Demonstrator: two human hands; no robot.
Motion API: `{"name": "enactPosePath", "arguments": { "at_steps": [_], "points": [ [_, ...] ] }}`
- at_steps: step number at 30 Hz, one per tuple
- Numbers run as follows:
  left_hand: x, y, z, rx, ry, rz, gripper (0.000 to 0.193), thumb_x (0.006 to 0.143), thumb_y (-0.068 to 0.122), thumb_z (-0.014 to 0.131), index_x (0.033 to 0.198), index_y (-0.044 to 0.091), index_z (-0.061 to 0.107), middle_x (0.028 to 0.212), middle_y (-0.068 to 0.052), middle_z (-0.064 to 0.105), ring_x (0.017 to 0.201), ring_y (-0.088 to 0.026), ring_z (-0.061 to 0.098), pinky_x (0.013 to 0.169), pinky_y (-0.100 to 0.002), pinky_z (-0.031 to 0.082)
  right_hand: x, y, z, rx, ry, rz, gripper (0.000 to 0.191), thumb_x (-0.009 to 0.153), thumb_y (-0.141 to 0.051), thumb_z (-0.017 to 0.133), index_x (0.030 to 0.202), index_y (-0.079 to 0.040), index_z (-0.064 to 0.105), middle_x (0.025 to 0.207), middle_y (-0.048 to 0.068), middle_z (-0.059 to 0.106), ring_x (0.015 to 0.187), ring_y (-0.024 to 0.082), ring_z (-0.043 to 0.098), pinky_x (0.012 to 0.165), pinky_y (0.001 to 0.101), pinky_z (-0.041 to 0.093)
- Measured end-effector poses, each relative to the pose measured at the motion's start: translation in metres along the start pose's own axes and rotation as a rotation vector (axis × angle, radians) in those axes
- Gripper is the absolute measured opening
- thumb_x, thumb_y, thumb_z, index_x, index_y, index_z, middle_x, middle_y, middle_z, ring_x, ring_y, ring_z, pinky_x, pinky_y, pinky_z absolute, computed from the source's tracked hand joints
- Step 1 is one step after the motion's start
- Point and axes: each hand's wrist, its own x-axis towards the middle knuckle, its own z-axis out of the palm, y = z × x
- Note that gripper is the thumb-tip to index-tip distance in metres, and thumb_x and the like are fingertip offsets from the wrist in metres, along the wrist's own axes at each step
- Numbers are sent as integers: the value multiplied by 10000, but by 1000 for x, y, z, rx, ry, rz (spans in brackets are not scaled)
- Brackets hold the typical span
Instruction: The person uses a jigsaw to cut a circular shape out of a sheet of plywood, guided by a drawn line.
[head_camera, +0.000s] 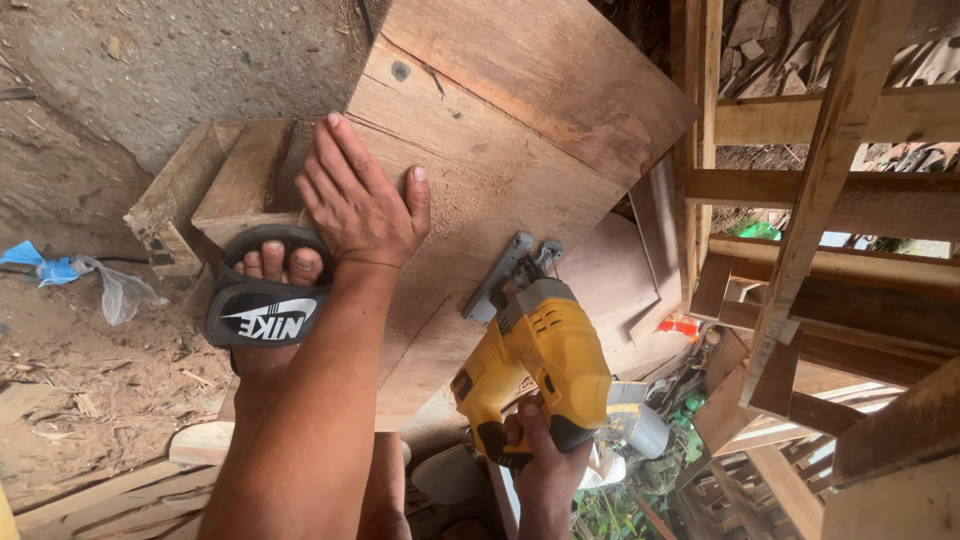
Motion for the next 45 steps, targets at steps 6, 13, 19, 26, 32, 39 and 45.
{"name": "enactPosePath", "arguments": {
  "at_steps": [6,13,19,26,32,39,45],
  "points": [
    [1,-2,3,24,-39,1,836,1112,524,417,1581,-137,211,1553,-329,346,1357,-461,467,1083,-621,400,12,1,-16,-170,-63,-65,149,821,40,686,960,77,648,753,161,672,556,212,612,499,351,479],
    [-4,-2,8,-6,-1,10,836,1107,516,442,1577,-136,212,1556,-334,340,1366,-469,460,1088,-616,400,27,-1,-40,-268,-120,-67,150,807,29,715,935,85,659,709,142,666,566,200,632,514,335,500],
    [-6,-2,12,-20,-1,10,833,1114,521,434,1565,-151,237,1545,-344,357,1346,-475,470,1081,-622,407,41,-4,-53,-325,-138,-72,191,801,41,722,973,100,664,687,118,645,551,169,606,482,300,464],
    [-5,-1,12,-29,17,-4,818,1118,519,416,1574,-133,224,1547,-337,361,1344,-463,481,1078,-624,415,50,-11,-60,-377,-180,-87,210,809,57,716,999,118,651,696,127,634,561,164,603,491,291,464],
    [-2,-1,14,-32,23,-7,823,1120,529,399,1587,-116,193,1562,-326,348,1370,-454,470,1088,-616,410,53,-16,-55,-341,-199,-129,297,770,68,704,1053,103,622,732,125,659,556,166,613,474,290,467],
    [-3,0,14,-30,-10,-18,825,1125,538,378,1594,-108,171,1572,-323,330,1383,-445,453,1103,-605,396,57,-20,-57,-352,-242,-172,286,783,73,696,1054,108,615,740,114,646,549,157,596,464,286,449],
    [-1,-1,14,-43,-21,4,823,1131,524,391,1595,-119,167,1575,-329,325,1383,-451,444,1113,-608,386,61,-24,-58,-405,-287,-198,220,821,55,697,1022,124,639,694,120,625,546,154,582,475,280,428]
  ]
}}
